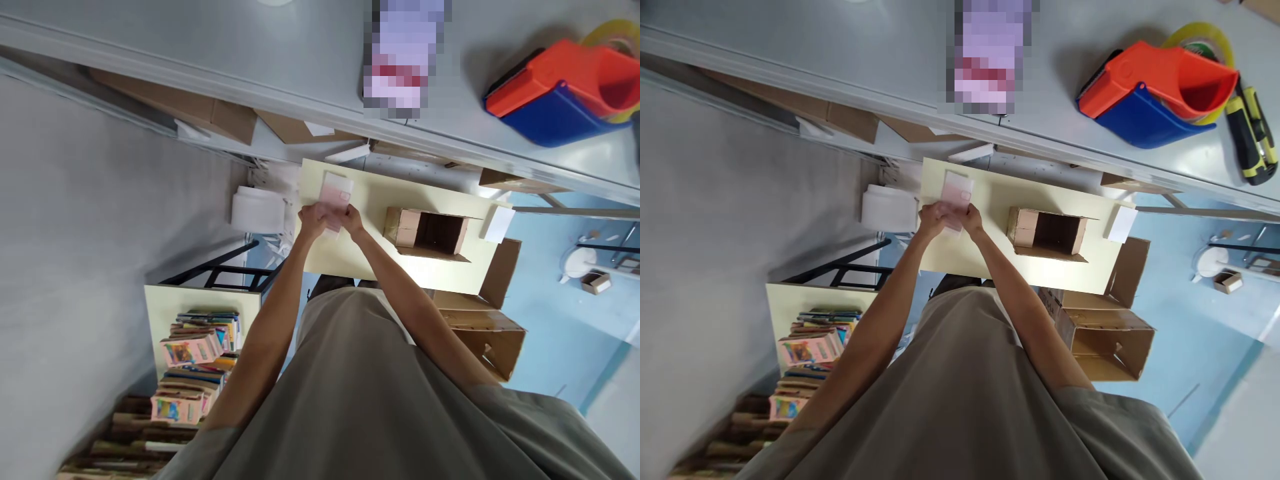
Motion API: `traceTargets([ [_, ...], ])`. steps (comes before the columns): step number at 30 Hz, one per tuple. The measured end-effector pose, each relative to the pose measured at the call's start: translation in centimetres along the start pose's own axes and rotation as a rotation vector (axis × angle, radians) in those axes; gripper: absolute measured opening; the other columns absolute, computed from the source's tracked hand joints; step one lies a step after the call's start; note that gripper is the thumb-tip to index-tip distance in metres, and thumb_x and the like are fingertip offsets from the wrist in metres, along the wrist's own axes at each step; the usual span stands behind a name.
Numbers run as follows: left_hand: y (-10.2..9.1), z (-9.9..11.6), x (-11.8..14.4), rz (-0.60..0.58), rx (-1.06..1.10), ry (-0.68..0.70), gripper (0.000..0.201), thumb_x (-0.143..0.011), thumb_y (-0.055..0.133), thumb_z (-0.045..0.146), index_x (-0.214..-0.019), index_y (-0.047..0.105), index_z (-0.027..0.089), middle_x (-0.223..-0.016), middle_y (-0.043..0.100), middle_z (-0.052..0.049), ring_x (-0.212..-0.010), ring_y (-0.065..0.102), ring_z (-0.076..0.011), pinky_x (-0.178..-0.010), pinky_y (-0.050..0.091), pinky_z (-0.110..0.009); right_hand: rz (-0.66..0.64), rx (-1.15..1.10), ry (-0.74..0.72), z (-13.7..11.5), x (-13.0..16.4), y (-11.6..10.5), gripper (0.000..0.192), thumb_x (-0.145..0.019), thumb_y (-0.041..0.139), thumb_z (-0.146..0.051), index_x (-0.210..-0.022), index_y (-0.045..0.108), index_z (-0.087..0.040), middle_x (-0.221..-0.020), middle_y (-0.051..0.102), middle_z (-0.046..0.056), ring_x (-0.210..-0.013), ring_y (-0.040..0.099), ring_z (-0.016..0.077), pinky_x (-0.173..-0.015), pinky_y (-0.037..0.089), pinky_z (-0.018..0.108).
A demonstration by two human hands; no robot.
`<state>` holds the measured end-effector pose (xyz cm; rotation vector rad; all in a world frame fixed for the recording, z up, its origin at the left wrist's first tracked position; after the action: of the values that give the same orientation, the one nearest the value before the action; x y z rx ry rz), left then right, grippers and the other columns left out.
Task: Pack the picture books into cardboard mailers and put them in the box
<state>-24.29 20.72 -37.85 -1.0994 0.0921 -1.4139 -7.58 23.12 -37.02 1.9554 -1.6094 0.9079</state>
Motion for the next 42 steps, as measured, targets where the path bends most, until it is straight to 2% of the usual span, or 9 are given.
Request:
traceTargets([
  [6,-0.1,1.7,2.3,0.001,0.161,0.016,0.039,-0.099,0.063,0.023,-0.135,0.075,0.016,-0.136,0.075,-0.022,-0.139,0.068,-0.0373,-0.131,0.047,-0.056,-0.043,-0.067,-0.034,-0.9,3.4,-0.1,0.017,-0.092,0.074,-0.037,-0.098,0.066,-0.023,-0.089,0.075,0.002,-0.088,0.070,0.0217,-0.083,0.065,0.036],
  [9,-2.1,1.7,4.1,0.110,0.428,-0.066,0.064,-0.091,0.085,0.040,-0.148,0.068,0.018,-0.155,0.068,-0.024,-0.147,0.066,-0.0374,-0.127,0.052,-0.055,-0.049,-0.004,-0.174,-2.5,6.0,-2.3,0.032,-0.093,0.076,-0.055,-0.094,0.068,-0.023,-0.092,0.077,0.004,-0.094,0.072,0.0250,-0.092,0.066,0.041],
  [11,-3.0,3.0,5.7,0.061,0.622,-0.066,0.080,-0.079,0.098,0.055,-0.145,0.072,0.019,-0.152,0.072,-0.024,-0.147,0.067,-0.0387,-0.123,0.056,-0.054,-0.067,0.005,-0.264,-3.5,8.5,-4.5,0.048,-0.092,0.075,-0.070,-0.097,0.071,-0.023,-0.098,0.080,0.006,-0.098,0.073,0.0274,-0.093,0.066,0.043],
  [14,-2.9,7.7,9.4,-0.224,0.806,0.037,0.079,-0.071,0.097,0.078,-0.120,0.083,0.018,-0.120,0.085,-0.017,-0.122,0.079,-0.0355,-0.106,0.065,-0.048,-0.108,-0.011,-0.355,-4.9,13.1,-8.6,0.065,-0.087,0.075,-0.086,-0.100,0.074,-0.022,-0.102,0.081,0.008,-0.098,0.075,0.0290,-0.090,0.067,0.044],
  [16,-2.8,11.2,12.3,-0.287,0.799,0.091,0.073,-0.072,0.094,0.084,-0.104,0.085,0.018,-0.102,0.085,-0.012,-0.101,0.080,-0.0297,-0.090,0.068,-0.041,-0.113,-0.004,-0.388,-5.7,16.1,-11.7,0.068,-0.087,0.075,-0.089,-0.101,0.075,-0.022,-0.103,0.082,0.009,-0.098,0.075,0.0299,-0.089,0.068,0.045],
  [22,-1.9,20.6,18.9,-0.081,0.580,0.286,0.059,-0.093,0.080,0.078,-0.081,0.081,0.021,-0.068,0.069,0.000,-0.068,0.067,-0.0184,-0.061,0.054,-0.028,-0.025,0.038,-0.493,-7.1,23.0,-20.0,0.065,-0.097,0.070,-0.085,-0.112,0.077,-0.022,-0.112,0.082,0.012,-0.106,0.075,0.0325,-0.095,0.067,0.049],
  [30,-0.3,27.8,22.1,0.151,0.517,0.423,0.043,-0.100,0.079,0.064,-0.115,0.089,0.025,-0.115,0.089,-0.008,-0.108,0.084,-0.0286,-0.100,0.066,-0.039,-0.041,0.097,-0.574,-7.6,25.5,-25.8,0.069,-0.102,0.057,-0.091,-0.113,0.071,-0.024,-0.107,0.078,0.010,-0.100,0.072,0.0300,-0.089,0.066,0.044],
  [36,1.5,28.9,21.8,-0.030,0.626,0.384,0.052,-0.095,0.082,0.070,-0.111,0.086,0.021,-0.112,0.088,-0.011,-0.106,0.084,-0.0281,-0.094,0.068,-0.038,-0.055,0.127,-0.592,-7.2,25.4,-29.3,0.069,-0.103,0.056,-0.091,-0.112,0.072,-0.024,-0.105,0.078,0.011,-0.100,0.073,0.0314,-0.091,0.068,0.048],
  [42,2.1,27.5,21.2,-0.283,0.666,0.315,0.053,-0.083,0.094,0.061,-0.113,0.086,0.018,-0.110,0.088,-0.013,-0.109,0.083,-0.0321,-0.097,0.070,-0.045,-0.258,0.160,-0.577,-7.6,24.8,-30.1,0.073,-0.102,0.059,-0.090,-0.129,0.077,-0.024,-0.114,0.083,0.010,-0.108,0.078,0.0320,-0.094,0.071,0.050],
])
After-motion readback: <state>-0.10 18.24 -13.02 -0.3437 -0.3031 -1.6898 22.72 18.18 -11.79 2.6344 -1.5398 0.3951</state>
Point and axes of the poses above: each hand's wrist, its own x-axis away from the middle knuckle, its own y-axis out of the palm, z = x × y, the point moved 7 cm from there along -x, towards the middle knuckle
